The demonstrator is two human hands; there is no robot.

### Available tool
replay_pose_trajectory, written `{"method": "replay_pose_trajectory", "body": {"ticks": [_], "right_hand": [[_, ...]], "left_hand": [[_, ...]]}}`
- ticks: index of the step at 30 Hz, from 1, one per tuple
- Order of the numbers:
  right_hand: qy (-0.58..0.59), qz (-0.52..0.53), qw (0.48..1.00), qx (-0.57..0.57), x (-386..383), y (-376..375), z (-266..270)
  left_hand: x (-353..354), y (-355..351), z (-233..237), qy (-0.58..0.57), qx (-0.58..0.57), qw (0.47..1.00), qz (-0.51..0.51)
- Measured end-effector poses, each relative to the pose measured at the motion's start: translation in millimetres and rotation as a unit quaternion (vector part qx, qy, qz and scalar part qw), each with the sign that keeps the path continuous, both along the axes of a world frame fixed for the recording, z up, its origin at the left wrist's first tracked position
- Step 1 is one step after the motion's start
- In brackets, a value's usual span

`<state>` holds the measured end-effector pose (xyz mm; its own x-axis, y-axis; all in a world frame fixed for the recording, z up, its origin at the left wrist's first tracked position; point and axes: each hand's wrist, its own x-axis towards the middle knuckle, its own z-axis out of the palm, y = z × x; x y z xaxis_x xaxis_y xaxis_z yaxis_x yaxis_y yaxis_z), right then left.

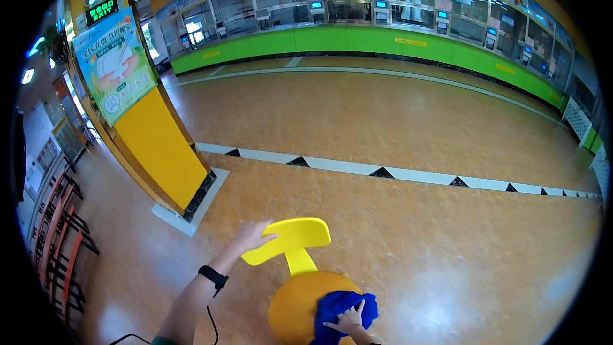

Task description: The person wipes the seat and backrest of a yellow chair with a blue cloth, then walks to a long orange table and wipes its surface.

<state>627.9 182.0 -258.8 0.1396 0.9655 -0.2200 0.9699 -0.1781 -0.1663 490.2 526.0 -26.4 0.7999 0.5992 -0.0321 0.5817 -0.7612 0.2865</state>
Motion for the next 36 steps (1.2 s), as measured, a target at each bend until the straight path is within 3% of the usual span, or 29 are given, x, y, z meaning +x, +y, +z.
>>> {"method": "replay_pose_trajectory", "body": {"ticks": [2, 5, 6, 9, 10, 11, 12, 17, 20, 24, 26, 30, 32, 36], "right_hand": [[0.021, -0.006, 1.000, -0.015, 1, 17, 2], [-0.003, 0.016, 0.989, -0.147, -4, 42, 12], [-0.010, 0.024, 0.993, -0.111, -7, 45, 10], [0.027, 0.060, 0.988, -0.141, -23, 67, 20], [0.025, 0.072, 0.988, -0.132, -28, 72, 19], [0.043, 0.085, 0.994, -0.053, -30, 72, 12], [0.043, 0.098, 0.990, -0.092, -34, 77, 20], [0.075, 0.198, 0.977, -0.002, -44, 67, 22], [0.060, 0.295, 0.951, -0.063, -45, 49, 34], [0.147, 0.338, 0.929, 0.032, -16, -2, 15], [0.127, 0.346, 0.928, 0.047, 8, -13, 10], [0.128, 0.291, 0.944, 0.087, 28, 7, 18], [0.075, 0.251, 0.960, 0.101, 37, 22, 15], [0.049, 0.068, 0.990, 0.110, 33, 71, 17]], "left_hand": [[-1, 11, -3, -0.027, 0.005, 1.000, -0.011], [-2, 9, -14, -0.074, 0.030, 0.997, -0.001], [0, 11, -15, -0.092, 0.027, 0.995, 0.011], [-1, 26, -23, -0.082, -0.009, 0.996, 0.017], [0, 25, -20, -0.077, -0.006, 0.997, 0.021], [2, 26, -16, -0.075, 0.000, 0.997, 0.022], [3, 30, -16, -0.075, 0.006, 0.997, 0.020], [9, 33, -8, -0.073, 0.029, 0.997, 0.014], [10, 37, -8, -0.070, 0.032, 0.997, 0.020], [8, 27, -2, -0.054, 0.017, 0.998, 0.022], [7, 22, 4, -0.035, 0.020, 0.999, 0.016], [3, 17, 6, -0.027, 0.048, 0.998, 0.043], [4, 14, 3, -0.025, 0.054, 0.997, 0.043], [3, 6, 3, -0.017, 0.061, 0.997, 0.036]]}}
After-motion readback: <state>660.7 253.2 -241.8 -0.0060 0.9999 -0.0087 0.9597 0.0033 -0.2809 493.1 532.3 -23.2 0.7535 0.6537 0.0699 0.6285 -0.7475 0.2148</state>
